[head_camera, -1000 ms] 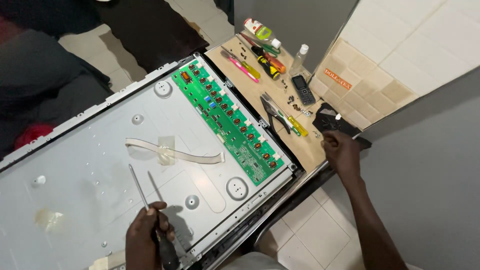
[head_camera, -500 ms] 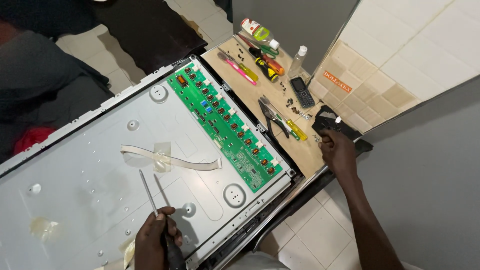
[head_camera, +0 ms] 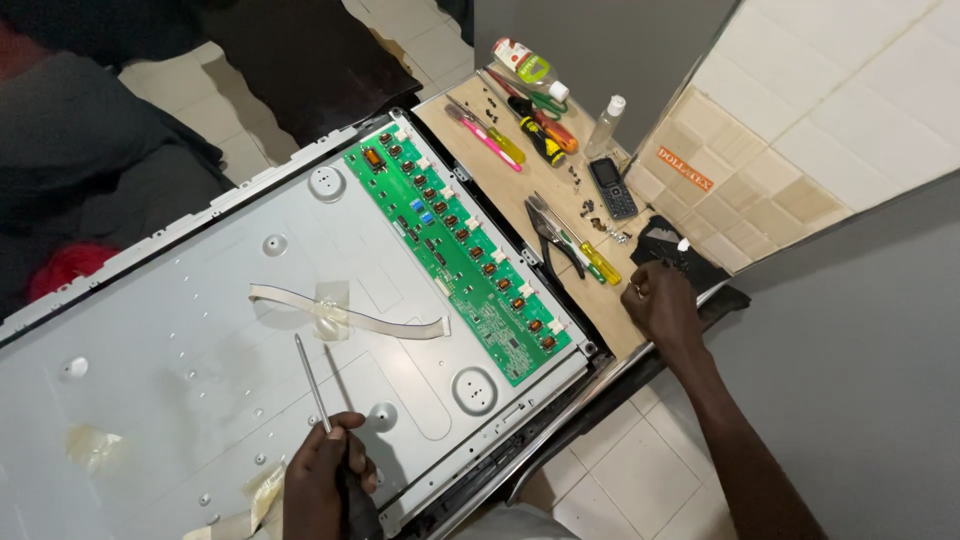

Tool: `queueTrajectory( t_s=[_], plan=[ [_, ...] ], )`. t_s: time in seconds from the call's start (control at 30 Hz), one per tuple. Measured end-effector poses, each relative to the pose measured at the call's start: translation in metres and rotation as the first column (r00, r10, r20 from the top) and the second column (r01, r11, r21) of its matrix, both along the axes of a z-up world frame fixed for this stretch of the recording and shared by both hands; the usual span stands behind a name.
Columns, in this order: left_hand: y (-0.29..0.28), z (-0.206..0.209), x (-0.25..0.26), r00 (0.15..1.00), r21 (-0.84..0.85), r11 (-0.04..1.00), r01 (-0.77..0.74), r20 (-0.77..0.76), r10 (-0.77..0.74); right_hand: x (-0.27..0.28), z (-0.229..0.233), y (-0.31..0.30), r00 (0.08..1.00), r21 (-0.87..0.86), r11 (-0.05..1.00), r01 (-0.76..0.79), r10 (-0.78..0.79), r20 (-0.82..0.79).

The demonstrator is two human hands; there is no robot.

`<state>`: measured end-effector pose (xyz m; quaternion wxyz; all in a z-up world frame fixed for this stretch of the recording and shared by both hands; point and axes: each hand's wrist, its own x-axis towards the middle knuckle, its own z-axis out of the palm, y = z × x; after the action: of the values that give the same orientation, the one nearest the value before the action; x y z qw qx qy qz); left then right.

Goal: Repairing a television by unscrewing components and inspecting internal boards

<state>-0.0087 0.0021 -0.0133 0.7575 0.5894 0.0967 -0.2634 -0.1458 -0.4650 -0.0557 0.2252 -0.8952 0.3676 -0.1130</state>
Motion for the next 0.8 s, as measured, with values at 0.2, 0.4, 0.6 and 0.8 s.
queueTrajectory(
  t_s=[0.2,0.4,0.6,0.8],
  plan=[
    [0.001,-0.001,-0.009,1.000,-0.017,1.000,-0.008,-0.012,0.007,-0.007,0.007,0.011,0.954,0.209,0.953,0.220,-0.255,0.161],
    [-0.003,-0.001,-0.011,1.000,0.008,1.000,0.028,-0.013,-0.028,-0.025,0.004,0.019,0.632,0.921,0.351,-0.168,-0.679,0.374],
    [-0.015,0.006,-0.008,0.996,0.070,0.994,0.078,-0.048,-0.074,-0.012,-0.017,0.003,0.452,0.845,0.033,-0.534,-0.833,0.318],
    [-0.018,0.001,-0.003,0.993,0.120,0.992,0.039,-0.116,-0.025,0.000,-0.004,-0.011,0.575,0.894,0.046,-0.446,-0.751,0.325]
  ],
)
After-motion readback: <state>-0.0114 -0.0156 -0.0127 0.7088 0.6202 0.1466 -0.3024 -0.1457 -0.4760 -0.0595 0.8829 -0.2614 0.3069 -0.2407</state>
